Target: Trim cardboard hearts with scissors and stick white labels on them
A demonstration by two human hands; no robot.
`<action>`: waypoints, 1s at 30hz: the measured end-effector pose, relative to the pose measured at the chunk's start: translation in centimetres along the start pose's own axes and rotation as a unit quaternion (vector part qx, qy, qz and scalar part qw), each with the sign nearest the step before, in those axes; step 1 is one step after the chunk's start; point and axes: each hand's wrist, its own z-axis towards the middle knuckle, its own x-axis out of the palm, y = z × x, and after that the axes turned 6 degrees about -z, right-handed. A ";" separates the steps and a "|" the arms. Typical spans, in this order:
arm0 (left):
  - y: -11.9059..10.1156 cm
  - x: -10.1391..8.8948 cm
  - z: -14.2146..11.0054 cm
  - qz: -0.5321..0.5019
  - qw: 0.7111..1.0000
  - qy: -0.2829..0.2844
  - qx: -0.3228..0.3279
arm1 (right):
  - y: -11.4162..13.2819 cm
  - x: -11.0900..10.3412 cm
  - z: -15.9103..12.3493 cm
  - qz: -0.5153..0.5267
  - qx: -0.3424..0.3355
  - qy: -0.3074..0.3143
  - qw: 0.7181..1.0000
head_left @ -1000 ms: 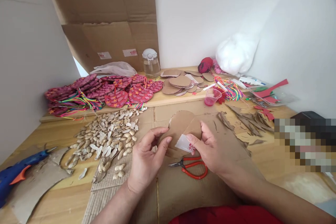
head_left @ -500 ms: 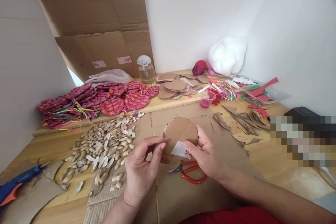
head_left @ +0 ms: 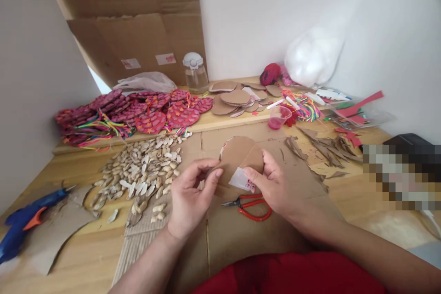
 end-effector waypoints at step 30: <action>0.6 0.1 1.0 -0.176 0.970 0.114 -0.125 | 1.0 0.0 0.8 0.011 0.048 -0.063 0.997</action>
